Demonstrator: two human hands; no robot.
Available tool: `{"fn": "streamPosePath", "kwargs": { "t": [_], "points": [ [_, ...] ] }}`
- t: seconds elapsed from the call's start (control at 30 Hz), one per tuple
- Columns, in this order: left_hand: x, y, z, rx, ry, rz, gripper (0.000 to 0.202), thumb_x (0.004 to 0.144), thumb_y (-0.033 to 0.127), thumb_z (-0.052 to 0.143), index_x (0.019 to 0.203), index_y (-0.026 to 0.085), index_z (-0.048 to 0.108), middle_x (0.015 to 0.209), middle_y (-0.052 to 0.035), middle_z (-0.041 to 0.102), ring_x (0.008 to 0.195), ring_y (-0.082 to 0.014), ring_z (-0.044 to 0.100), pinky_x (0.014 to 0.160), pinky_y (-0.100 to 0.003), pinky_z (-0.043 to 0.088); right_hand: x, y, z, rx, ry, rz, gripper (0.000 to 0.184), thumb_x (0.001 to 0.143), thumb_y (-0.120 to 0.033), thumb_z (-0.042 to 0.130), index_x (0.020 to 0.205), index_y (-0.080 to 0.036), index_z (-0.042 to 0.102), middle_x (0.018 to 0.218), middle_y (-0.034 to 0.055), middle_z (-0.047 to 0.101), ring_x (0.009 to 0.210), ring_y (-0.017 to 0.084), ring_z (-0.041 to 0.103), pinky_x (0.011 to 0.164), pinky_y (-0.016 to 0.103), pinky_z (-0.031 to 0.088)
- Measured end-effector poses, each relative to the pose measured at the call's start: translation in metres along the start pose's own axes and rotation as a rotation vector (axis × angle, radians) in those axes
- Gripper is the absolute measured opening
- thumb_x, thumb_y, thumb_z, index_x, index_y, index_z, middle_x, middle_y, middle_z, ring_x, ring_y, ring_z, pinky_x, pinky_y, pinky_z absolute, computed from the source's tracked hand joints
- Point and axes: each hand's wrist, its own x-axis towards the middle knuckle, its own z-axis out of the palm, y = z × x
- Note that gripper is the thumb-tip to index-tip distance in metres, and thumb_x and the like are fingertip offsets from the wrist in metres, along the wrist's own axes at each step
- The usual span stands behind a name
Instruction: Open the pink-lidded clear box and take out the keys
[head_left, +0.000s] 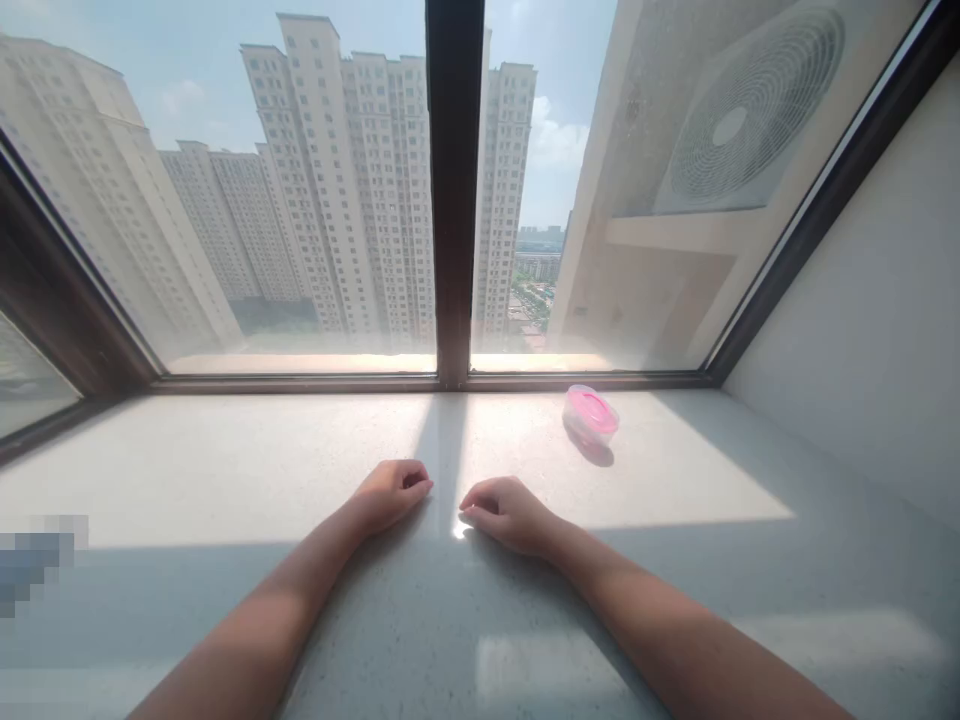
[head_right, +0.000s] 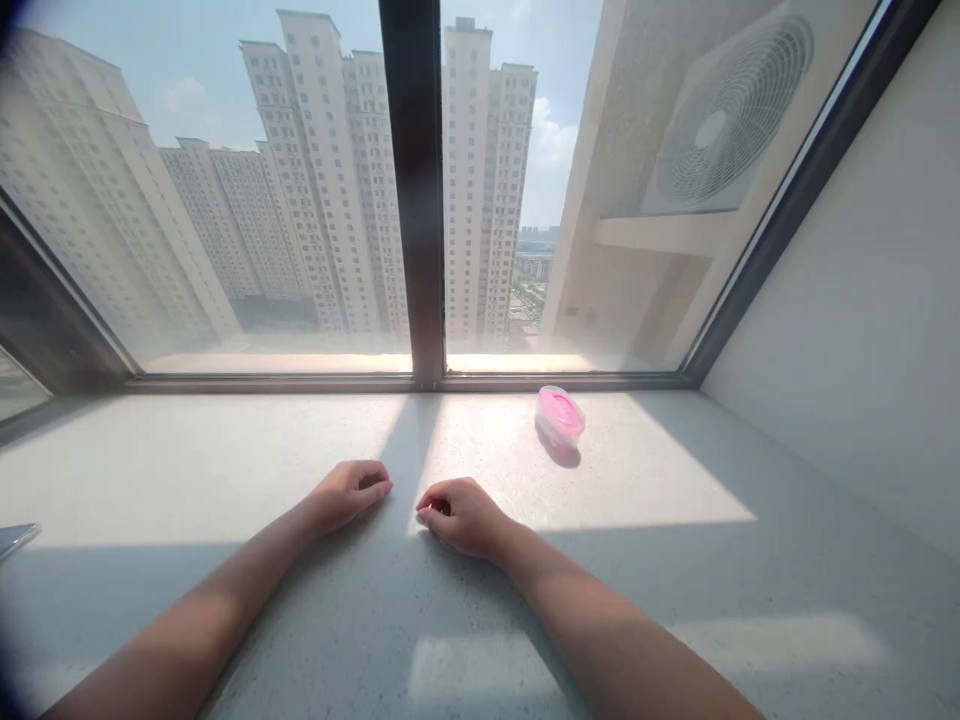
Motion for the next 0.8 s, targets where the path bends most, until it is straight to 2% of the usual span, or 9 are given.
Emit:
{"fn": "streamPosePath", "kwargs": {
  "t": [0.1, 0.17, 0.3, 0.4, 0.5, 0.57, 0.67, 0.8],
  "points": [
    [-0.001, 0.001, 0.000, -0.004, 0.007, 0.004, 0.031, 0.079, 0.042, 0.049, 0.073, 0.016, 0.065, 0.062, 0.0004, 0.056, 0.061, -0.0141, 0.047, 0.058, -0.024, 0.032, 0.000, 0.004, 0.001, -0.007, 0.082, -0.020, 0.018, 0.079, -0.018, 0.057, 0.088, -0.014, 0.071, 0.064, 0.0005, 0.061, 0.054, 0.010, 0.047, 0.054, 0.022, 0.039],
    [-0.001, 0.002, -0.001, -0.005, 0.009, -0.001, 0.031, 0.078, 0.042, 0.050, 0.072, 0.016, 0.064, 0.061, 0.0006, 0.055, 0.061, -0.0140, 0.047, 0.057, -0.025, 0.032, 0.001, 0.008, -0.005, -0.032, 0.194, -0.069, 0.021, 0.079, -0.017, 0.055, 0.094, -0.015, 0.069, 0.075, 0.0040, 0.065, 0.059, 0.012, 0.053, 0.057, 0.024, 0.043],
    [-0.001, 0.003, -0.001, -0.006, 0.002, -0.013, 0.031, 0.078, 0.042, 0.049, 0.072, 0.016, 0.064, 0.063, 0.0000, 0.056, 0.062, -0.0145, 0.048, 0.058, -0.025, 0.033, 0.002, 0.020, -0.037, -0.235, 0.565, -0.116, 0.022, 0.082, -0.022, 0.055, 0.100, -0.016, 0.065, 0.089, 0.0095, 0.063, 0.083, 0.021, 0.058, 0.076, 0.035, 0.048],
    [-0.001, 0.002, -0.001, 0.000, 0.002, -0.009, 0.030, 0.079, 0.042, 0.049, 0.073, 0.016, 0.064, 0.064, -0.0006, 0.058, 0.063, -0.0150, 0.049, 0.059, -0.025, 0.033, -0.001, 0.036, -0.070, -0.496, 0.841, 0.015, 0.025, 0.079, -0.031, 0.059, 0.098, -0.017, 0.066, 0.105, 0.0136, 0.058, 0.103, 0.030, 0.052, 0.092, 0.047, 0.039],
    [-0.001, 0.002, -0.002, 0.010, 0.004, 0.000, 0.030, 0.079, 0.041, 0.049, 0.074, 0.016, 0.064, 0.065, -0.0008, 0.058, 0.063, -0.0149, 0.049, 0.059, -0.025, 0.033, -0.005, 0.059, -0.094, -0.654, 1.041, 0.280, 0.046, 0.074, -0.040, 0.063, 0.115, -0.020, 0.060, 0.127, 0.0157, 0.045, 0.118, 0.037, 0.041, 0.096, 0.054, 0.030],
    [-0.001, 0.001, -0.002, 0.018, 0.005, 0.004, 0.029, 0.079, 0.040, 0.049, 0.074, 0.017, 0.065, 0.065, -0.0007, 0.058, 0.063, -0.0147, 0.049, 0.059, -0.025, 0.032, -0.007, 0.075, -0.103, -0.683, 1.041, 0.454, 0.060, 0.070, -0.048, 0.064, 0.123, -0.022, 0.055, 0.136, 0.0166, 0.035, 0.125, 0.040, 0.033, 0.098, 0.057, 0.025],
    [-0.001, 0.001, -0.001, 0.025, 0.008, 0.002, 0.029, 0.079, 0.040, 0.049, 0.074, 0.016, 0.065, 0.065, -0.0008, 0.059, 0.063, -0.0146, 0.049, 0.059, -0.024, 0.033, -0.009, 0.097, -0.108, -0.616, 0.990, 0.623, 0.074, 0.067, -0.055, 0.063, 0.132, -0.024, 0.046, 0.138, 0.0166, 0.033, 0.124, 0.040, 0.034, 0.098, 0.057, 0.024],
    [-0.002, -0.001, 0.000, 0.008, 0.010, -0.012, 0.030, 0.079, 0.041, 0.050, 0.075, 0.016, 0.066, 0.066, -0.0015, 0.059, 0.064, -0.0149, 0.050, 0.058, -0.025, 0.033, -0.011, 0.118, -0.113, -0.504, 0.941, 0.653, 0.076, 0.069, -0.052, 0.061, 0.137, -0.025, 0.042, 0.129, 0.0161, 0.043, 0.115, 0.037, 0.046, 0.094, 0.053, 0.033]
  ]
}}
